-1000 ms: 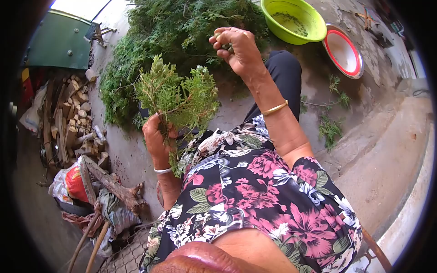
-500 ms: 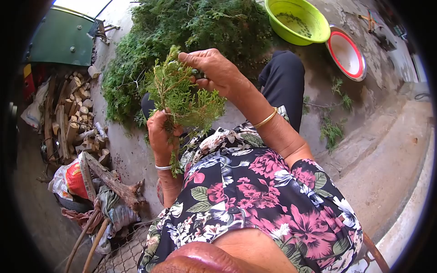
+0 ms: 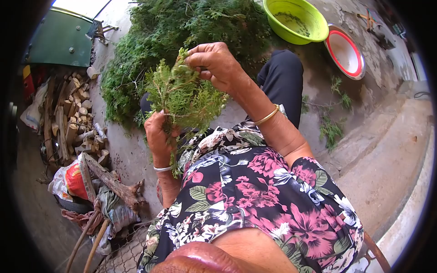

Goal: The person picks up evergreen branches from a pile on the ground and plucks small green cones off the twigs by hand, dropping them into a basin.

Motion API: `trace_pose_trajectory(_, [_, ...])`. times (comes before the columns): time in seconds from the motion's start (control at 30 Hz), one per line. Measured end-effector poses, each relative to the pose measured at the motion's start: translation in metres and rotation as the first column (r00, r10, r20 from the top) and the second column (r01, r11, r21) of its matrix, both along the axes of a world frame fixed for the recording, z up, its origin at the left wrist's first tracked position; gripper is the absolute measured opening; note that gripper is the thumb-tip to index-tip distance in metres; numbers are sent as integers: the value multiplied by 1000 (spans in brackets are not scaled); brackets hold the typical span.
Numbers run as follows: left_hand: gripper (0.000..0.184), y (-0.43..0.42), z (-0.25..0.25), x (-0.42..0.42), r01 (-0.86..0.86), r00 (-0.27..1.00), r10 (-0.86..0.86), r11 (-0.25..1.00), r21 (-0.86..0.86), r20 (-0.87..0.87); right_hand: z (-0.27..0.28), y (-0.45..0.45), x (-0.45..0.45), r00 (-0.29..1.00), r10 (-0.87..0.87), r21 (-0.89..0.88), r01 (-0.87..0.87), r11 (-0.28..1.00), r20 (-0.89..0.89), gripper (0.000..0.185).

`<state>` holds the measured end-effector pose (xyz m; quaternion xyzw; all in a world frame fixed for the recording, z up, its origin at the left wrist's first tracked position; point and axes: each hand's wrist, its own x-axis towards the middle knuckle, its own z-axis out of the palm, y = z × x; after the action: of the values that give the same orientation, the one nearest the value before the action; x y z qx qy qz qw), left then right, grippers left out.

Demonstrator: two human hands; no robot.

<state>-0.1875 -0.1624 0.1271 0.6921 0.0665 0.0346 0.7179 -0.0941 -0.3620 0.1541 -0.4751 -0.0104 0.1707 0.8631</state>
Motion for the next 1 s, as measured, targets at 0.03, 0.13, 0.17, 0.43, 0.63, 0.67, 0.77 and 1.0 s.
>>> trace_pose_trajectory(0.03, [23,0,4,0,-6,993,-25,966,-260,-118,-6,-1,4,995,-70,-48,74,996,64,8])
trace_pose_trajectory(0.13, [19,-8,6,1,14,999,-16,999,-43,-34,-26,0,15,946,-218,-171,261,950,239,10])
trace_pose_trajectory(0.17, [19,-9,8,1,17,999,-18,999,-43,-35,-34,1,20,894,-282,-236,375,897,349,11])
trace_pose_trajectory(0.43, [26,3,-1,4,-96,984,39,938,-332,-174,-30,-62,53,971,115,677,59,734,-209,14])
trace_pose_trajectory(0.63, [25,3,-7,9,-83,984,40,966,-246,-176,-41,-47,39,911,64,614,222,757,-408,22])
trace_pose_trajectory(0.67, [25,4,-8,9,-72,984,28,965,-250,-174,-49,-45,35,918,72,612,199,765,-389,20])
trace_pose_trajectory(0.77, [26,8,-11,8,-89,977,25,950,-301,-210,-79,-38,25,847,68,528,263,808,-527,12])
trace_pose_trajectory(1.0, [27,13,-9,6,-103,980,45,947,-303,-192,-77,-135,82,836,-300,442,508,739,-459,28])
